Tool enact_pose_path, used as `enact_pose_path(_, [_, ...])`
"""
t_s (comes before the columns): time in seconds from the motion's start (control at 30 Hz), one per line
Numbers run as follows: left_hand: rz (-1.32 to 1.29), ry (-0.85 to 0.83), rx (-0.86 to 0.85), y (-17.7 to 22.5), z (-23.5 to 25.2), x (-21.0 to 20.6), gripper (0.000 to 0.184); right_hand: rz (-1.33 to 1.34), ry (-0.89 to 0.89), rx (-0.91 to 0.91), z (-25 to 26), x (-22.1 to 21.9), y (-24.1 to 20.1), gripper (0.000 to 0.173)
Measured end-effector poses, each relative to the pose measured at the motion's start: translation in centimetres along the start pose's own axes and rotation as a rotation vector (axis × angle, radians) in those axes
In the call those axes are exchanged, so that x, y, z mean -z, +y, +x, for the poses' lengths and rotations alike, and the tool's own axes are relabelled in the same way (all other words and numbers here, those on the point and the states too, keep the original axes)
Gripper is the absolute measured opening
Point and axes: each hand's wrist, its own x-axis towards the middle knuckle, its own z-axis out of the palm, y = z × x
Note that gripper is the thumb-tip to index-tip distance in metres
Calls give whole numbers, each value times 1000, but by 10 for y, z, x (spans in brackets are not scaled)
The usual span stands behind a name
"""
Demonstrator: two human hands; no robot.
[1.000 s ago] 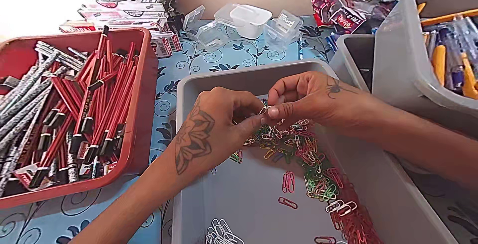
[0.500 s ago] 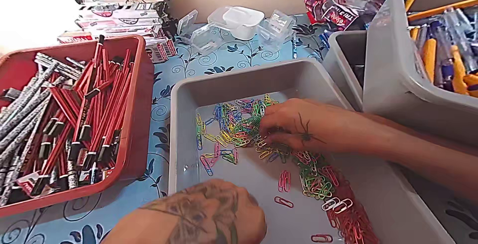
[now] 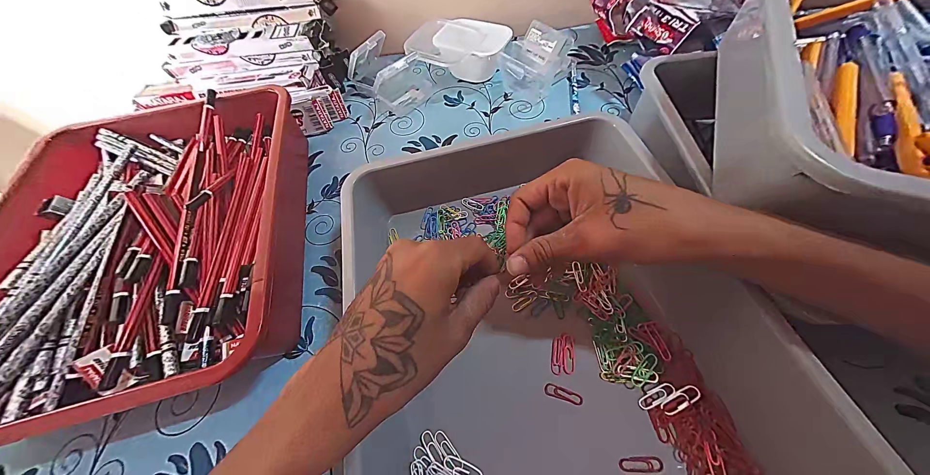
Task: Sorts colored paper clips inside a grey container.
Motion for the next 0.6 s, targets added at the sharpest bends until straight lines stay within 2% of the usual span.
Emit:
enact_pose_path(0.07, [20, -181, -24, 2, -5, 12, 19, -135, -10, 71, 1, 1, 5, 8])
enact_pose_path(0.13, [-36, -577, -67, 10, -9, 36, 23, -460, -6, 249, 1, 1, 16, 7])
enact_pose_path(0.17, [-30, -721, -137, 9, -12, 41, 23, -621, -12, 309, 0, 1, 20, 8])
enact_pose_path(0.23, [-61, -936, -172, 10, -17, 43, 21, -802, -33, 370, -1, 0, 24, 12])
enact_pose_path(0.27, [-86, -977, -194, 9, -19, 40, 21, -838, -29, 378, -2, -1, 24, 12])
enact_pose_path(0.33, [-139, -909, -234, 4, -21, 32, 28, -932, -71, 343, -3, 1, 24, 13])
enact_pose_path(0.43, [-37, -565, -219, -3, -20, 21, 33, -981, -86, 328, -5, 2, 23, 8])
enact_pose_path(0.5, [73, -337, -144, -5, -18, 11, 32, -922, -72, 337, -5, 1, 22, 10])
enact_pose_path(0.6, [96, -143, -47, -5, -11, 0, 32, -729, -40, 455, -2, -3, 24, 8])
